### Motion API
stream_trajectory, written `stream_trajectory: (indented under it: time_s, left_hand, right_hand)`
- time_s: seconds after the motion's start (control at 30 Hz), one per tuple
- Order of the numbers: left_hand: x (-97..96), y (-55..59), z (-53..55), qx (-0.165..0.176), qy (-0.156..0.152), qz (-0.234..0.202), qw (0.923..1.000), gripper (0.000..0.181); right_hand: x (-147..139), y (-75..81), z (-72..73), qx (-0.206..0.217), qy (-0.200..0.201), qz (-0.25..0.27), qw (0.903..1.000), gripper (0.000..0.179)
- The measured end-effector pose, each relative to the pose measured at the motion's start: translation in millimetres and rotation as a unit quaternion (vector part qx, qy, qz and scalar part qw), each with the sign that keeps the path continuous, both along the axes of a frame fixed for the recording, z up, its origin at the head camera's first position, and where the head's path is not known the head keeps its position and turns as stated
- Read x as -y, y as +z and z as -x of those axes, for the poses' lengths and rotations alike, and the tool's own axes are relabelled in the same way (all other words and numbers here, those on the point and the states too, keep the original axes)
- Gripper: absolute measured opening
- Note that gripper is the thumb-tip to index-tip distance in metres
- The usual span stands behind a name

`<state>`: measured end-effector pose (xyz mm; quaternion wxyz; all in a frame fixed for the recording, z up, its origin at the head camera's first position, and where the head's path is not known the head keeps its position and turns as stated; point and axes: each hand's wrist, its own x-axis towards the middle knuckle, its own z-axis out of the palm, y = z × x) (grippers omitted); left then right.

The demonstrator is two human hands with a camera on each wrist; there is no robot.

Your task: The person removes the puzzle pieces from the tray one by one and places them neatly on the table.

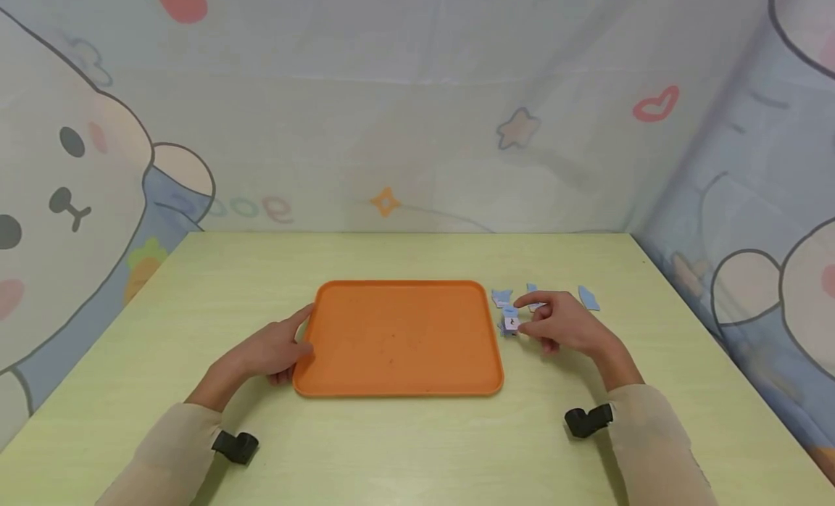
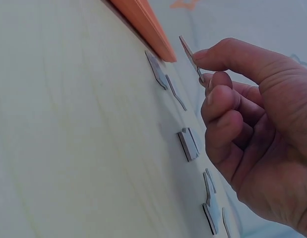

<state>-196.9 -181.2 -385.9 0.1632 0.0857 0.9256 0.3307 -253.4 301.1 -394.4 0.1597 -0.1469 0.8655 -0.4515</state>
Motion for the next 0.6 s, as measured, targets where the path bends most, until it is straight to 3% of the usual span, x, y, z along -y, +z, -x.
stream_trajectory:
  time_s: [0.33,0.6]
  left_hand:
    - [0.0,0.7,-0.8,-0.001,0.002,-0.001,1.0000,0.074]
    - [0.1,1.6,-1.6,0.003,0.002,0.000,1.0000,0.074]
  right_hand:
    - [-14,2.7,1.7,-0.025,-0.003,-0.016,0.9996,0.044]
    - [-30,1.4,2.2,-0.030,-0.028,-0.021,0.9989,0.044]
